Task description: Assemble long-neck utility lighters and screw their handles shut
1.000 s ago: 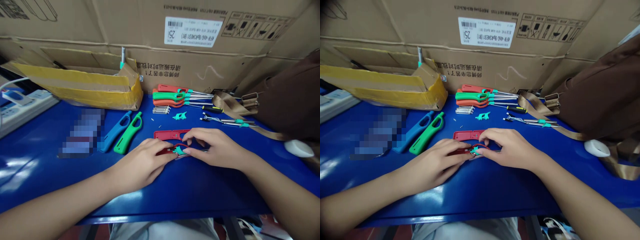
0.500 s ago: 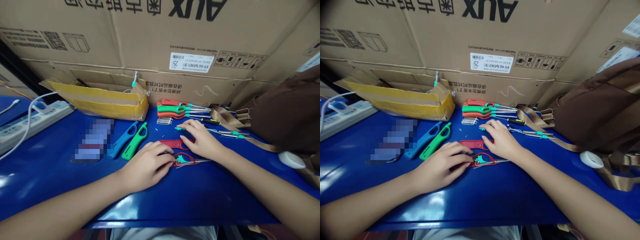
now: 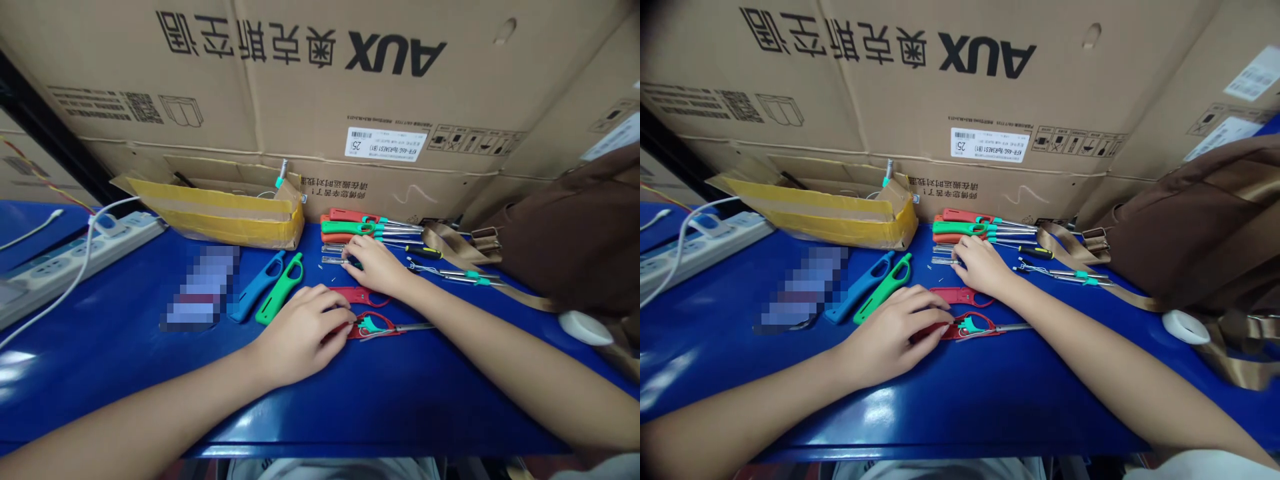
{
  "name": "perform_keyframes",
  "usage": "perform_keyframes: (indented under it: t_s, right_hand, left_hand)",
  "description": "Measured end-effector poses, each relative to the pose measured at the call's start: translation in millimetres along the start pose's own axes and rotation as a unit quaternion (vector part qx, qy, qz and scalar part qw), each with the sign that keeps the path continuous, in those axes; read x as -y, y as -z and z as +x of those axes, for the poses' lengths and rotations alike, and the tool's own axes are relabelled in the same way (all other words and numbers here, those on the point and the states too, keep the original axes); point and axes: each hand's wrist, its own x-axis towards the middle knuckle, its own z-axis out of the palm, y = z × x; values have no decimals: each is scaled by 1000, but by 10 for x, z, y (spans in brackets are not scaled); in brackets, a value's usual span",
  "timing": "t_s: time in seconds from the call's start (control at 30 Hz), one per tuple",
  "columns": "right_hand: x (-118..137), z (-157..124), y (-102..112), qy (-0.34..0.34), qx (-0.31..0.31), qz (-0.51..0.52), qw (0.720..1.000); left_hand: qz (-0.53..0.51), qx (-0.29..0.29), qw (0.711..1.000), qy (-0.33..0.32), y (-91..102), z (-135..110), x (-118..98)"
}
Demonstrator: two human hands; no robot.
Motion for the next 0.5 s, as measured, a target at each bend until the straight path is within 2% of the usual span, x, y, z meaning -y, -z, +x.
perform_keyframes:
  t_s: [0.07, 0.2, 0.27, 0.37, 0.5]
  right_hand:
    - [32, -65, 67, 5, -8, 5, 1000]
    - [185, -304, 260, 31, -26, 29, 999]
    - [290, -449, 333, 43, -27, 40, 998]
    - [439, -636, 377, 76, -33, 95, 992]
    - [569, -774, 386, 84, -65, 196, 975]
  left_hand:
    - [12, -25, 1000, 13, 13, 1, 6]
    - [38, -123, 991, 47, 58, 29, 52]
    - [42, -141, 988, 52, 63, 42, 84]
    - [26, -105, 993, 43, 30, 51, 121]
    - [-35, -52, 998, 29, -34, 52, 129]
